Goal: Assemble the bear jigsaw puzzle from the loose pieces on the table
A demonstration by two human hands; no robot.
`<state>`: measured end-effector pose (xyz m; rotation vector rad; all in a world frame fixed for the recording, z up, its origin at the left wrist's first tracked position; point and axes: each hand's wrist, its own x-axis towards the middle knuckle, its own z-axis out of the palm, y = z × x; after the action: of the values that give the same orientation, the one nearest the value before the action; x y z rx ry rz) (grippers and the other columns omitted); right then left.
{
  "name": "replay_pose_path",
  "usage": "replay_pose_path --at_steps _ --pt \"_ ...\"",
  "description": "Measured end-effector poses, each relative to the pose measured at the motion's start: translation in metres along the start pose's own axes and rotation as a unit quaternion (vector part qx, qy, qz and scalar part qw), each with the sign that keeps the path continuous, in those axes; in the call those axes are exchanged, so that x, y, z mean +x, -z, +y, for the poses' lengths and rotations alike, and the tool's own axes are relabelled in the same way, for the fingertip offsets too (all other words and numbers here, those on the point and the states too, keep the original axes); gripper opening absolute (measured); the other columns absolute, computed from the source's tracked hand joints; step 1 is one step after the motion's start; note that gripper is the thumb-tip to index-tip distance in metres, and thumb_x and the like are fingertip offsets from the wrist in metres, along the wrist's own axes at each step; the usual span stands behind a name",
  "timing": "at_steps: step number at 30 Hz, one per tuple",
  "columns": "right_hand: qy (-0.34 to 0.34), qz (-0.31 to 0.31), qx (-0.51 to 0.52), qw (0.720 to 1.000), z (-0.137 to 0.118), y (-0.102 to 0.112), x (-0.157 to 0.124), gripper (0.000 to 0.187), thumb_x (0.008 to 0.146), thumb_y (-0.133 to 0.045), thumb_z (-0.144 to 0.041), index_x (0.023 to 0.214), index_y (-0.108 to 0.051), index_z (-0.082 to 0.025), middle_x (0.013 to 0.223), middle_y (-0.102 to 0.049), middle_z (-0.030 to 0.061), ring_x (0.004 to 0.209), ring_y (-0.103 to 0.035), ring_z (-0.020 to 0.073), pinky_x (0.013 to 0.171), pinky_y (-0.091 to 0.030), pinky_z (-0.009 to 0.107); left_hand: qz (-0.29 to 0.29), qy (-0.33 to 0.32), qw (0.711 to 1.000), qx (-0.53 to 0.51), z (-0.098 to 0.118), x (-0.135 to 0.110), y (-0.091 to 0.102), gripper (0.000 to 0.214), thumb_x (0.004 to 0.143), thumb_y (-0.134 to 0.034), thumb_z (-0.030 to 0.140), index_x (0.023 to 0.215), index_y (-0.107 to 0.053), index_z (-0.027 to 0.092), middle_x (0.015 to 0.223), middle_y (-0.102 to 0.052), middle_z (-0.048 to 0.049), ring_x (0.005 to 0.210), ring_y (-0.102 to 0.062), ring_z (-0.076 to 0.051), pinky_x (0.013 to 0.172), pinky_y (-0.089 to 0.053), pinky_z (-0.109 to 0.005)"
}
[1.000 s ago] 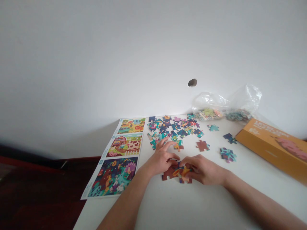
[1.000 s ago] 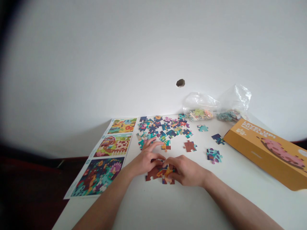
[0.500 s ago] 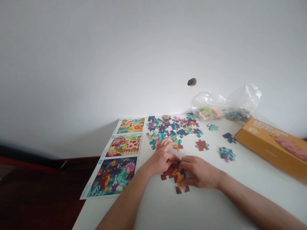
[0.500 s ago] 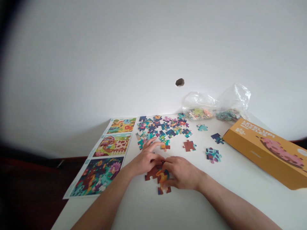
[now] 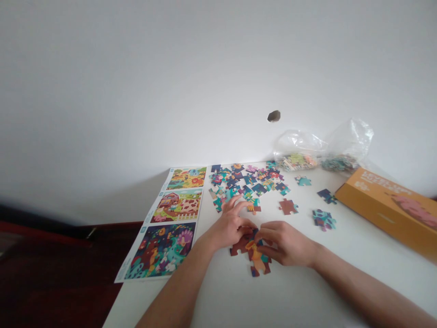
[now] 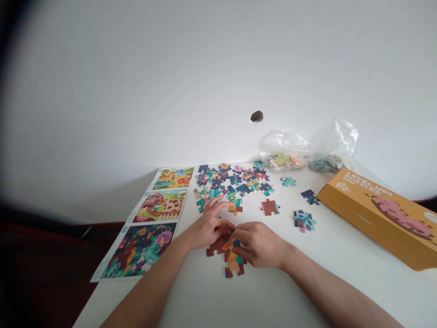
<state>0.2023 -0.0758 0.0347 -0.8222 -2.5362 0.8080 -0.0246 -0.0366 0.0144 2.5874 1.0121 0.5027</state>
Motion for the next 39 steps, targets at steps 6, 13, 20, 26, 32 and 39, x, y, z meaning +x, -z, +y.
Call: replay_pose_path --at_steps 6,13,20,26,32,39 --pt "0.035 -0.053 0.031 0.997 0.005 -0.005 -0.002 0.020 0.093 -0.051 -0.019 0.100 -0.070 -0.022 0.085 -0.070 0.0028 0.071 -0.063 0.0126 0.062 -0.039 0.022 0.001 -0.010 1.000 -0.007 -0.003 0.001 -0.002 0.020 0.086 -0.066 0.022 0.095 -0.078 0.036 0.140 -0.047 -0.0009 0.139 -0.026 -0.032 0.117 -0.023 -0.057" --pt "0.078 0.001 0.025 0.997 0.007 -0.008 -0.004 0.021 0.090 -0.051 -0.014 0.097 -0.070 -0.020 0.079 -0.072 0.0035 0.063 -0.062 0.0124 0.057 -0.037 0.024 -0.014 -0.006 1.000 -0.014 -0.004 0.001 -0.001 0.019 0.086 -0.067 0.023 0.096 -0.078 0.036 0.142 -0.045 -0.0011 0.140 -0.022 -0.034 0.116 -0.024 -0.058" --pt "0.094 -0.027 0.070 0.993 0.002 -0.008 -0.003 0.025 0.075 -0.054 -0.003 0.084 -0.068 -0.021 0.074 -0.071 -0.0023 0.058 -0.060 0.0093 0.054 -0.038 0.021 -0.008 -0.012 1.000 -0.018 -0.003 0.000 -0.001 0.021 0.085 -0.067 0.021 0.095 -0.078 0.035 0.141 -0.046 -0.0009 0.140 -0.022 -0.033 0.117 -0.023 -0.057" --pt "0.102 0.018 0.102 0.989 -0.001 -0.008 -0.006 0.026 0.075 -0.054 -0.004 0.088 -0.067 -0.022 0.072 -0.070 -0.0021 0.053 -0.056 0.0083 0.053 -0.038 0.020 -0.008 -0.017 1.000 -0.016 -0.003 0.001 0.000 0.021 0.085 -0.067 0.020 0.094 -0.078 0.035 0.142 -0.047 -0.0011 0.141 -0.022 -0.033 0.117 -0.024 -0.056" --pt "0.101 -0.044 0.092 0.990 -0.003 -0.007 -0.004 0.028 0.074 -0.055 -0.003 0.089 -0.068 -0.023 0.082 -0.072 -0.0014 0.066 -0.063 0.0107 0.059 -0.042 0.020 -0.005 -0.017 1.000 -0.016 -0.002 0.001 -0.001 0.019 0.086 -0.067 0.023 0.094 -0.078 0.035 0.141 -0.048 -0.0011 0.141 -0.022 -0.033 0.117 -0.023 -0.058" --pt "-0.050 0.077 -0.071 0.993 0.025 0.021 -0.014 0.021 0.080 -0.055 -0.013 0.096 -0.066 -0.020 0.087 -0.064 0.0057 0.076 -0.059 0.0179 0.071 -0.045 0.030 -0.004 -0.012 1.000 -0.017 -0.001 0.000 0.003 0.017 0.084 -0.070 0.026 0.097 -0.078 0.035 0.143 -0.046 -0.0009 0.143 -0.020 -0.034 0.119 -0.021 -0.058"
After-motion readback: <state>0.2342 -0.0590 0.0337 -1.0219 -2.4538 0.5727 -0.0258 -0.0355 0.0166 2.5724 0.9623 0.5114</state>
